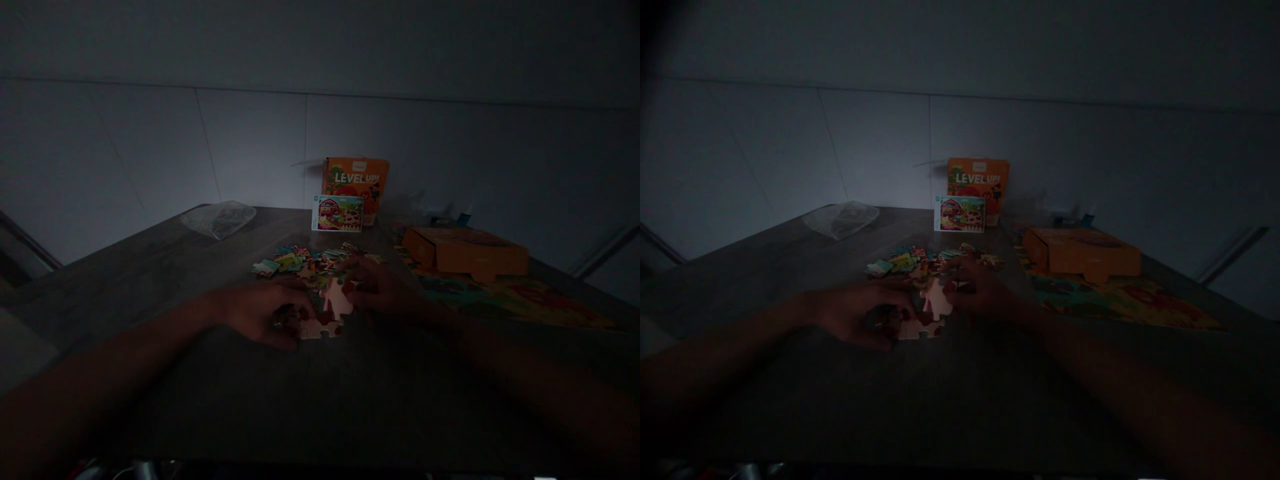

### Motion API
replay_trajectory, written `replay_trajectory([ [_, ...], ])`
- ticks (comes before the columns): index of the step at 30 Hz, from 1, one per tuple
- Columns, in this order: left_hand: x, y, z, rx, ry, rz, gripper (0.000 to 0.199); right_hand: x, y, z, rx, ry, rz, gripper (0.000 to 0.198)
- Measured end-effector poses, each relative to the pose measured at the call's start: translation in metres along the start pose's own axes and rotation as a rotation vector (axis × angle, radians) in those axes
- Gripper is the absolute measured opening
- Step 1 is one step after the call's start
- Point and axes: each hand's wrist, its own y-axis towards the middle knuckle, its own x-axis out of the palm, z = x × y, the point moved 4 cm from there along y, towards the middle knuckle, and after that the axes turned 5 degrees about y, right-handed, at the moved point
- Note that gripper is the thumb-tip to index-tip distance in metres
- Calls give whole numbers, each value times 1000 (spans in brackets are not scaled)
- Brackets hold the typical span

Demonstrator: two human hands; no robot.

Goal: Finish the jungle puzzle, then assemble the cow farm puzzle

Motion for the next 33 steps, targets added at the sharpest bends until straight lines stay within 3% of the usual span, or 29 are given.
replay_trajectory([
  [2,-1,0,1,12,-1,18,45,4,-2,-2,-40,-109,-67,48],
  [7,0,0,1,18,-10,20,46,10,-6,-6,-152,-477,-184,35],
  [13,0,0,1,10,6,14,45,3,-5,-3,-23,-532,-111,34],
  [21,0,0,1,12,11,6,45,-2,-3,0,42,-629,-60,24],
  [33,-1,0,2,43,24,30,44,-2,1,3,-16,-742,-11,32],
])
